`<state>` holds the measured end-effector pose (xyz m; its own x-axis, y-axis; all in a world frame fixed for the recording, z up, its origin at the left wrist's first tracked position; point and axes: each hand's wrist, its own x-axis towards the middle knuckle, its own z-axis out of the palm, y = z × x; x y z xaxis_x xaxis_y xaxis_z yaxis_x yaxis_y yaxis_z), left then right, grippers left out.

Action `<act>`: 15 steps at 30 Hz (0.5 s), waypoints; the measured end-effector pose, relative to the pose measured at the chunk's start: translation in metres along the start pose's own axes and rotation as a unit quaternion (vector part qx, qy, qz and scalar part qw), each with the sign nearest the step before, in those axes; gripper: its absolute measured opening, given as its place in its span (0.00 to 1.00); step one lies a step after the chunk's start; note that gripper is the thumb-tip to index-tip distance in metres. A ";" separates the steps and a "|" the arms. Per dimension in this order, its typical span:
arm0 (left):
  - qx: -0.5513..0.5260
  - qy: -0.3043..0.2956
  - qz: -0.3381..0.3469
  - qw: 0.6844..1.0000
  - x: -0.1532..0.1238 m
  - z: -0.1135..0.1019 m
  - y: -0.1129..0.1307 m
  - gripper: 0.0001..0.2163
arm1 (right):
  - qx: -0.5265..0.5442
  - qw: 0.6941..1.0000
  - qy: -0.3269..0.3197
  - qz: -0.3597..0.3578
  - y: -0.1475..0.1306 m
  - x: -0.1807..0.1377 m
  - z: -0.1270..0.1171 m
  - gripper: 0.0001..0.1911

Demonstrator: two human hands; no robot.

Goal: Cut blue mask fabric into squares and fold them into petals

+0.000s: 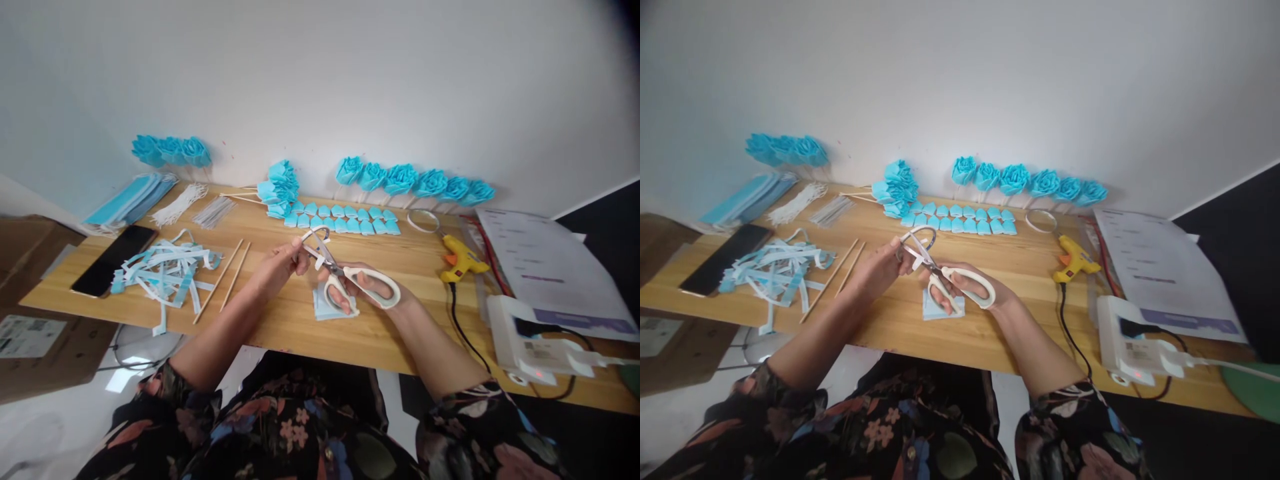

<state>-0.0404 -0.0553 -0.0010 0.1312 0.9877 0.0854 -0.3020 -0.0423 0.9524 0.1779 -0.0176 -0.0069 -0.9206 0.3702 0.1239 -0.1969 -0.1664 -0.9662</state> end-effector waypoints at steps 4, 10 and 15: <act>0.066 -0.030 0.002 0.997 -0.003 -0.002 -0.005 0.27 | 0.014 1.000 -0.006 0.002 -0.002 0.001 0.002 0.35; 0.121 -0.045 0.006 0.992 -0.006 -0.003 -0.003 0.25 | -0.001 1.000 -0.009 -0.019 0.000 0.002 0.003 0.33; 0.114 -0.042 0.031 0.992 -0.008 -0.001 0.004 0.17 | 0.027 0.999 -0.009 -0.023 0.003 0.003 0.001 0.34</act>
<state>-0.0437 -0.0636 0.0023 0.2011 0.9664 0.1602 -0.0911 -0.1444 0.9853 0.1745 -0.0175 -0.0091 -0.9163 0.3617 0.1719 -0.2564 -0.2000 -0.9457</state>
